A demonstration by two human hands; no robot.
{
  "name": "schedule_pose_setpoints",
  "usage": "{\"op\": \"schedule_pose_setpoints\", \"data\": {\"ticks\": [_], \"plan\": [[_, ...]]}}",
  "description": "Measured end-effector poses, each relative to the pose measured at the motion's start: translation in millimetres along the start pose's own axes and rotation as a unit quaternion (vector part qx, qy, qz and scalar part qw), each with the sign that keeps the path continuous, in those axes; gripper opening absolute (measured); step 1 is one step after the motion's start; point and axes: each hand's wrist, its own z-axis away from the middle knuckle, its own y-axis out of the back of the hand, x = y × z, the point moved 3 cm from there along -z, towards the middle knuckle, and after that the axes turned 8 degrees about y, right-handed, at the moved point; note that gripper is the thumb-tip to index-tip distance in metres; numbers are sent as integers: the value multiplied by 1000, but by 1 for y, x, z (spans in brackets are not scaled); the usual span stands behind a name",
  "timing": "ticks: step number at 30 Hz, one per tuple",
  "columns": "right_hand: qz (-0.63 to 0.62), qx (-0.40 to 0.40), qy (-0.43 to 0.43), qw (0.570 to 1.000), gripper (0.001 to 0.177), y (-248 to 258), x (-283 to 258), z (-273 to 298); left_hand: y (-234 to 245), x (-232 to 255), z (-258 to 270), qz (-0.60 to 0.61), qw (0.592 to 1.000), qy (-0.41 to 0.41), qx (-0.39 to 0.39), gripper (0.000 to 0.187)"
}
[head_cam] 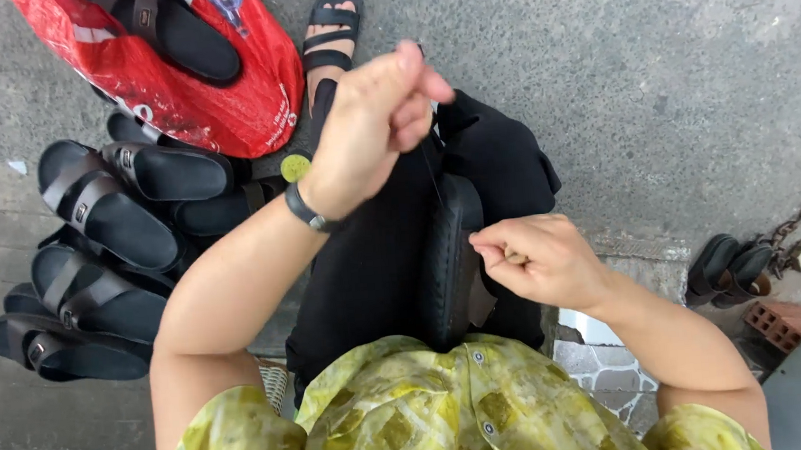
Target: Hand-sewing the sole of a sandal using a needle and thread to repair it.
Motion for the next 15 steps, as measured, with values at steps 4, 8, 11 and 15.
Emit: {"op": "schedule_pose_setpoints", "data": {"ticks": [4, 8, 11, 15], "plan": [[71, -60, 29, 995, 20, 10, -6, 8, 27, 21, 13, -98, 994, 40, 13, 40], [278, -99, 54, 954, 39, 16, -10, 15, 19, 41, 50, -699, 641, -285, 142, 14], [319, -121, 46, 939, 41, 18, -13, 10, -6, 16, 75, -662, 699, -265, 56, 37], [363, -172, 79, 913, 43, 21, -9, 11, -20, -22, 91, -600, 765, -230, -43, 42]]}}
